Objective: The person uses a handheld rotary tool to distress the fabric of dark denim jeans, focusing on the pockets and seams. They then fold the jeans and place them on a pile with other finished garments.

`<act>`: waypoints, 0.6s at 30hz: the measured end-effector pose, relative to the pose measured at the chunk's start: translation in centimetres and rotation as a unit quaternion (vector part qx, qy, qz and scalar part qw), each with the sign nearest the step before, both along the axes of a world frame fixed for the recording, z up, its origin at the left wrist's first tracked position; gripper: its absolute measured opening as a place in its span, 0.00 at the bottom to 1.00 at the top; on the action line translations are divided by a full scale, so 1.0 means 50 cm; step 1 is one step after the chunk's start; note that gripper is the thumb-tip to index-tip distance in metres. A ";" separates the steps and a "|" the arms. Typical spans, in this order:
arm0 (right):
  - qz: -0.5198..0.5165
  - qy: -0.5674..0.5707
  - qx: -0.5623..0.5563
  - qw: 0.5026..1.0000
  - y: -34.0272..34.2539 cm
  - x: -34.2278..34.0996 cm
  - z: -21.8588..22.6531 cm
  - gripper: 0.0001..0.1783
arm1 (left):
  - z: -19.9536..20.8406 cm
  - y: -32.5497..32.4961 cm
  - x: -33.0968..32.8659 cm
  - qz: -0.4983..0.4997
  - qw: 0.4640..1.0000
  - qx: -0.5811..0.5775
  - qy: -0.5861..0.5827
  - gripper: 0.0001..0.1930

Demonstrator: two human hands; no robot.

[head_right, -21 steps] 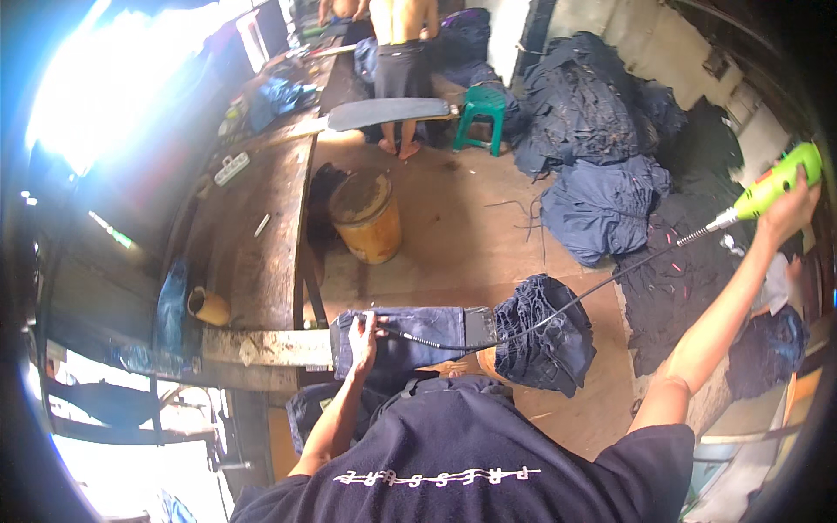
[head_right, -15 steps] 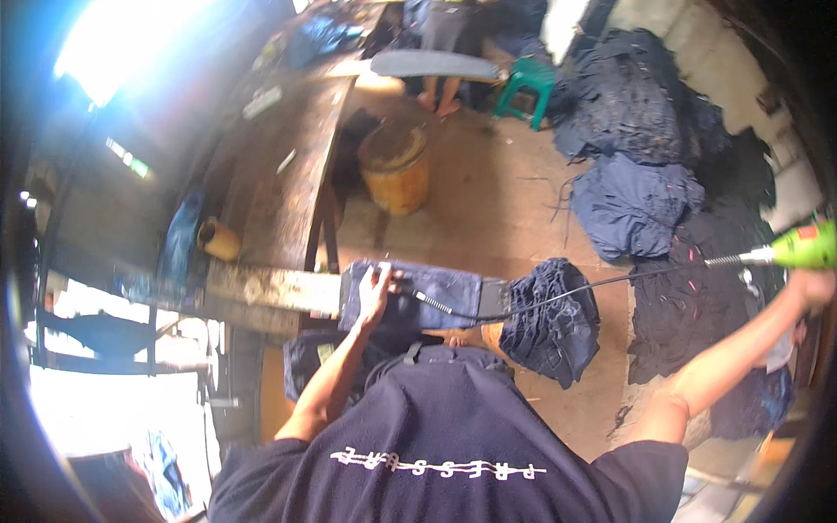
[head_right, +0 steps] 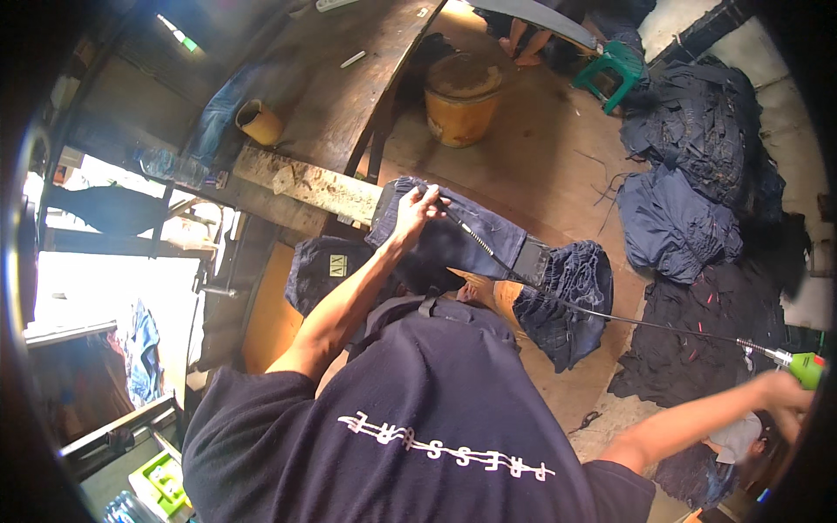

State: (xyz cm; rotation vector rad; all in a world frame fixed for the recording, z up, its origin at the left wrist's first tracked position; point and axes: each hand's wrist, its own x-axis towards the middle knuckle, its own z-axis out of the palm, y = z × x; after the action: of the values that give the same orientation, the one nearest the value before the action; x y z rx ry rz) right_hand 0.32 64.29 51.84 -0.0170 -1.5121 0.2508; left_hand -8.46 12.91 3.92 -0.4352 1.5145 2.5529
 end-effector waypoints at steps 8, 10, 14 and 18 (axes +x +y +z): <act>0.538 -0.676 -0.347 0.365 -0.631 0.076 -0.660 0.30 | 0.223 0.064 0.044 -0.008 0.993 0.081 0.086 0.12; 0.593 -0.580 -0.438 0.346 -0.658 0.053 -0.729 0.47 | 0.277 0.071 0.073 -0.047 0.989 0.082 0.114 0.13; 0.655 -0.408 -0.409 0.487 -0.663 -0.044 -0.736 0.57 | 0.353 0.085 0.118 -0.137 0.984 -0.006 0.112 0.14; 0.667 -0.356 -0.390 0.527 -0.654 -0.104 -0.677 0.39 | 0.375 0.071 0.117 -0.133 0.988 -0.044 0.068 0.19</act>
State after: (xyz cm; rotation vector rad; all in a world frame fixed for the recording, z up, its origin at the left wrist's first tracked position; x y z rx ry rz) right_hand -4.89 31.62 17.98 0.3967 -1.7506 2.4373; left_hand -2.61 16.45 22.69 -0.0626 1.6135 2.3555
